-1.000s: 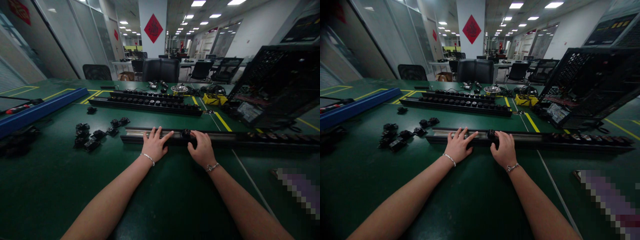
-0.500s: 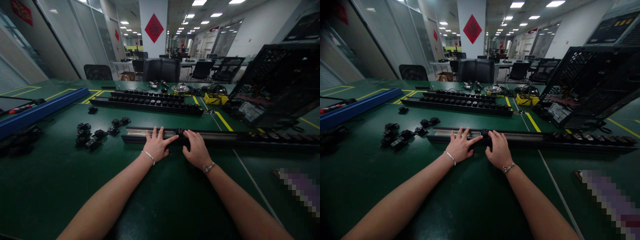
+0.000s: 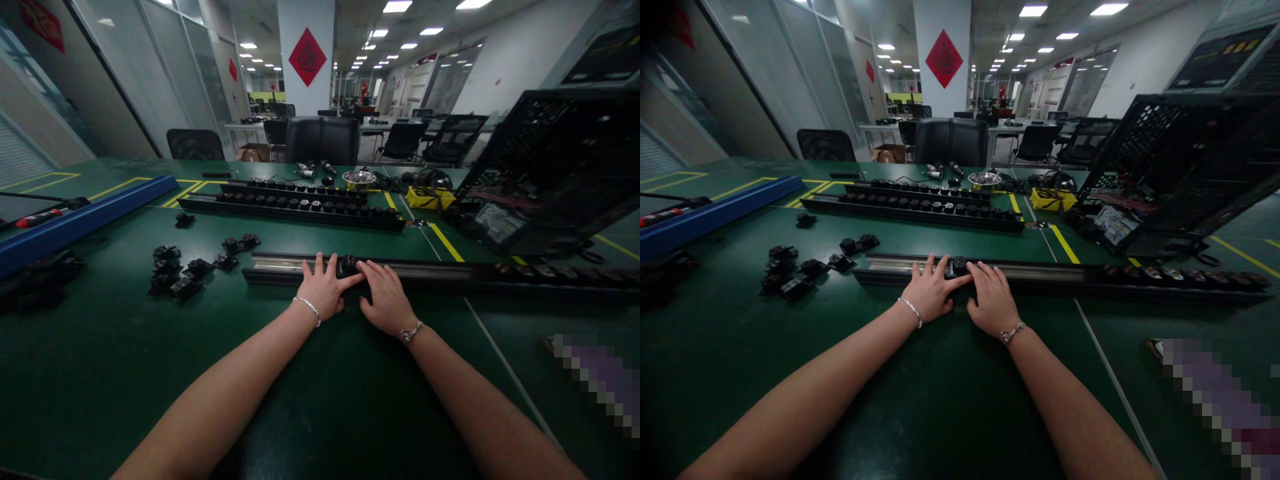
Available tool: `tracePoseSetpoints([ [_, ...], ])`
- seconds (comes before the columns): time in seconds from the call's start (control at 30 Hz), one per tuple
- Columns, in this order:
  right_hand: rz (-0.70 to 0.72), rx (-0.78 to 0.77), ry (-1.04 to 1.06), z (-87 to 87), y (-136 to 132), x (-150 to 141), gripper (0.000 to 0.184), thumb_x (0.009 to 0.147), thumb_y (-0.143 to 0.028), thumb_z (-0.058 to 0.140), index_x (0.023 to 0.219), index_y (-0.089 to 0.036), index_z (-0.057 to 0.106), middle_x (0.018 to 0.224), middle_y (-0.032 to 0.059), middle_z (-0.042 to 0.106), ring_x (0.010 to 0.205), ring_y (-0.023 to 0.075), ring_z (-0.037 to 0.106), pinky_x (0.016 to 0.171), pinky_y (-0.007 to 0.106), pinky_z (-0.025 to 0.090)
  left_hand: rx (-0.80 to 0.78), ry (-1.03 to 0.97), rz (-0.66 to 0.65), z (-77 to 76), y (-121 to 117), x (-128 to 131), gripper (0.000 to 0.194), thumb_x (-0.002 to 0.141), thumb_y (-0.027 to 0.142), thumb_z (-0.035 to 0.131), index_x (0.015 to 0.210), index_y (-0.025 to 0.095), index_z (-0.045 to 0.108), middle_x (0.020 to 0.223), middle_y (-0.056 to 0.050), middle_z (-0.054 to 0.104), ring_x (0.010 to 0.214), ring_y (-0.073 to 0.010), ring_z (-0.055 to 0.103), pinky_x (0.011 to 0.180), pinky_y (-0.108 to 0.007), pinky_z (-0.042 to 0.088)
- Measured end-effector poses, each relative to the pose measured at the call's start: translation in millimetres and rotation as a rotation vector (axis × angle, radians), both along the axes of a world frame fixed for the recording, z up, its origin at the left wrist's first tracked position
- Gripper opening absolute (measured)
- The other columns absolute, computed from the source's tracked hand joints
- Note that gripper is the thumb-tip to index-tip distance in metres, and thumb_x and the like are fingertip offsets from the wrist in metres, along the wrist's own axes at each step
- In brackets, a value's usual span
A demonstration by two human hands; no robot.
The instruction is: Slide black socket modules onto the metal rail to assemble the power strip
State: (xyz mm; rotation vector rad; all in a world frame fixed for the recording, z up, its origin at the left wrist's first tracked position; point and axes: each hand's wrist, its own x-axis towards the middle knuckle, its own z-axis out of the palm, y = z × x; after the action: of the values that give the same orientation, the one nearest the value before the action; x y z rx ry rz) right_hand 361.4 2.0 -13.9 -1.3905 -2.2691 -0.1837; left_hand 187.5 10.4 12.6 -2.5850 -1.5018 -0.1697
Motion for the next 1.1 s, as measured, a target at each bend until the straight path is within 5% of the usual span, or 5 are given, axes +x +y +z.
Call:
tracePoseSetpoints([
  [0.3,-0.249,0.091,-0.104,-3.0,3.7,7.8,0.067,0.07,-0.018,0.048,0.137,-0.016,0.04,0.146,0.0117,0.035,0.135,0.034,0.026,0.105,0.058,0.021,-0.014,-0.05,0.098,-4.6,1.7,17.2,0.084,0.071,0.044,0.065,0.14,0.051,0.016,0.151,-0.008,0.023,0.133,-0.0495,0.019,0.096,-0.071,0.022],
  [0.63,-0.239,0.028,-0.136,2.4,5.8,11.3,0.058,0.075,-0.02,0.048,0.133,-0.019,0.047,0.141,0.0114,0.043,0.129,0.0335,0.035,0.104,0.056,0.026,-0.042,-0.071,0.156,-2.8,1.2,21.3,0.068,0.072,0.042,0.064,0.135,0.039,0.037,0.151,-0.01,0.024,0.134,-0.048,0.019,0.097,-0.071,0.021],
  [1.1,-0.253,0.002,-0.195,4.3,4.3,12.5,0.056,0.081,-0.04,0.054,0.132,-0.021,0.047,0.143,0.0108,0.041,0.13,0.0332,0.034,0.104,0.054,0.026,-0.022,-0.024,0.167,1.1,-0.5,17.2,0.069,0.072,0.047,0.061,0.136,0.041,0.035,0.151,-0.007,0.029,0.135,-0.0421,0.024,0.103,-0.069,0.01],
])
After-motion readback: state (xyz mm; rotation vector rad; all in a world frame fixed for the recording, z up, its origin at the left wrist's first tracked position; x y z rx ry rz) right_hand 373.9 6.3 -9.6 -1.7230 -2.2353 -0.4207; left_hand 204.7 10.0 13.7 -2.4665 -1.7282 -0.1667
